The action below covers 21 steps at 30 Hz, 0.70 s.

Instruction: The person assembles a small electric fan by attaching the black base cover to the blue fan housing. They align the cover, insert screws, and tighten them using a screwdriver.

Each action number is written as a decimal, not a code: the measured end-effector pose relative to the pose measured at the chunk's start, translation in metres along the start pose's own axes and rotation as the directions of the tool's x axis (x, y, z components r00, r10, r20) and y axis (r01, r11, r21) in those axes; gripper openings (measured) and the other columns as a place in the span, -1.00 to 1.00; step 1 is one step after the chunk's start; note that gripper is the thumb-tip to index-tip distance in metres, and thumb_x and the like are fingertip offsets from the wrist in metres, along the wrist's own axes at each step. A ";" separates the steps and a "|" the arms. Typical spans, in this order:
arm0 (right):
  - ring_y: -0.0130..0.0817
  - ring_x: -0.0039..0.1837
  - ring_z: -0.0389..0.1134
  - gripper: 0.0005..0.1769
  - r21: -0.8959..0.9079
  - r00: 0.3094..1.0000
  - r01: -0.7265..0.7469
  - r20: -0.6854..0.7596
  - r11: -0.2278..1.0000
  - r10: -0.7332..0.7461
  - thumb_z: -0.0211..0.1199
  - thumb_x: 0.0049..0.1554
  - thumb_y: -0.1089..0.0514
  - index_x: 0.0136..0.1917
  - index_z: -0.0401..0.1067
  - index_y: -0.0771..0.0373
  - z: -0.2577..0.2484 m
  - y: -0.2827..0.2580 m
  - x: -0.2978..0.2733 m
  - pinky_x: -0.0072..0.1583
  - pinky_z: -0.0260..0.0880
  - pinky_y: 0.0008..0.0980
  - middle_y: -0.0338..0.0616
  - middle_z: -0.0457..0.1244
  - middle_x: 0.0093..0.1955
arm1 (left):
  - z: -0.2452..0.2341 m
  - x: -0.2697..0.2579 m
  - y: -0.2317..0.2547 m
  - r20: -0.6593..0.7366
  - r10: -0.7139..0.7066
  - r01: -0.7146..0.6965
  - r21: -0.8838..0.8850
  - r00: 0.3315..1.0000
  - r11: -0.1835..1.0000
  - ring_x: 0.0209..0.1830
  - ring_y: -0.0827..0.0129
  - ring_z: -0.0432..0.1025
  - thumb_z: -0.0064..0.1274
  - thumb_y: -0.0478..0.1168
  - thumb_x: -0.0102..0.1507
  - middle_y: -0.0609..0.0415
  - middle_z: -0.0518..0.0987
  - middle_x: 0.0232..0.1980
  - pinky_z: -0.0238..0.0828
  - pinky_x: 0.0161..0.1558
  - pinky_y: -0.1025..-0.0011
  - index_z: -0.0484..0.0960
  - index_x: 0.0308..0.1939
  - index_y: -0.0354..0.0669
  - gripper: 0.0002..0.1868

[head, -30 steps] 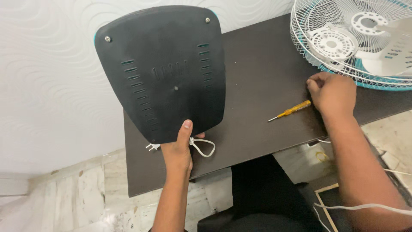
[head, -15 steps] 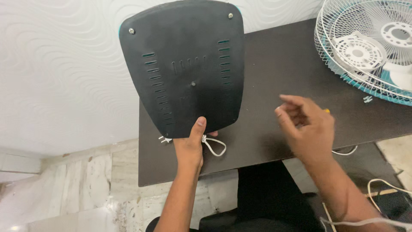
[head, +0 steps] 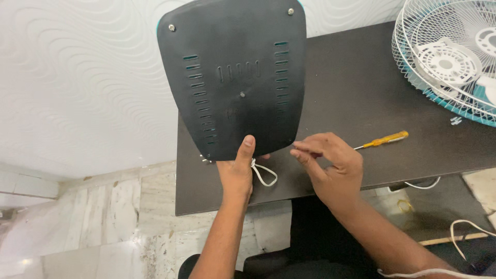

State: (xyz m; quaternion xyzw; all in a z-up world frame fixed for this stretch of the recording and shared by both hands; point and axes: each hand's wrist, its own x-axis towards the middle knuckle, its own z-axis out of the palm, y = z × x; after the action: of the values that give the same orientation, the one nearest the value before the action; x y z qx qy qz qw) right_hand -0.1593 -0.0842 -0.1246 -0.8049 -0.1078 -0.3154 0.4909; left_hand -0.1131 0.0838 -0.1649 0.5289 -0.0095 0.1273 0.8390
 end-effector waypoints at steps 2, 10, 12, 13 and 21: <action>-0.43 -0.13 0.46 -0.88 -0.051 0.999 0.032 0.002 0.998 -0.032 0.45 0.10 0.23 -0.07 0.61 0.27 0.002 0.003 0.002 -0.09 0.43 -0.50 -0.13 0.43 -0.11 | -0.001 -0.001 0.000 0.004 -0.006 0.006 0.022 1.000 1.000 -0.20 0.24 0.58 0.27 -0.06 0.22 -0.09 0.58 -0.05 0.67 -0.37 0.29 0.48 0.12 -0.39 -0.44; -0.44 -0.11 0.47 -0.88 -0.014 1.000 -0.018 0.007 1.000 0.018 0.46 0.10 0.23 -0.08 0.61 0.28 0.004 0.006 0.003 -0.12 0.47 -0.51 -0.13 0.43 -0.10 | 0.000 -0.001 0.001 0.018 -0.002 0.001 0.027 1.000 1.000 -0.22 0.27 0.57 0.27 -0.06 0.23 -0.07 0.57 -0.08 0.66 -0.38 0.30 0.48 0.10 -0.37 -0.47; -0.44 -0.12 0.47 -0.88 -0.024 1.000 -0.018 0.017 1.000 0.019 0.46 0.10 0.23 -0.08 0.60 0.28 0.003 0.007 0.003 -0.13 0.48 -0.51 -0.12 0.43 -0.11 | 0.000 -0.001 0.001 0.018 0.000 0.000 0.025 1.000 1.000 -0.23 0.29 0.56 0.27 -0.08 0.22 -0.06 0.56 -0.08 0.66 -0.37 0.31 0.49 0.10 -0.37 -0.48; -0.44 -0.12 0.47 -0.88 -0.029 1.000 -0.019 0.023 0.999 0.020 0.46 0.10 0.23 -0.08 0.60 0.28 0.003 0.008 0.003 -0.13 0.48 -0.51 -0.12 0.43 -0.11 | 0.000 -0.001 0.001 0.019 -0.004 0.003 0.031 1.000 1.000 -0.24 0.28 0.56 0.27 -0.09 0.22 -0.07 0.56 -0.10 0.66 -0.38 0.30 0.49 0.08 -0.37 -0.49; -0.48 -0.19 0.43 -0.88 -0.027 0.999 -0.001 0.036 1.000 0.002 0.47 0.09 0.20 -0.11 0.61 0.27 0.004 0.011 0.005 -0.19 0.42 -0.53 -0.16 0.42 -0.16 | 0.002 -0.001 0.004 0.026 -0.043 0.041 0.085 0.999 0.996 -0.23 0.30 0.57 0.25 -0.12 0.24 -0.08 0.57 -0.11 0.69 -0.37 0.32 0.51 0.05 -0.40 -0.54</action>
State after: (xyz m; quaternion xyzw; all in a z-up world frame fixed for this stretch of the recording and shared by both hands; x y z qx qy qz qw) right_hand -0.1485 -0.0865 -0.1309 -0.8171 -0.1117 -0.3020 0.4781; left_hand -0.1143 0.0839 -0.1609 0.5658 -0.0048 0.1025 0.8181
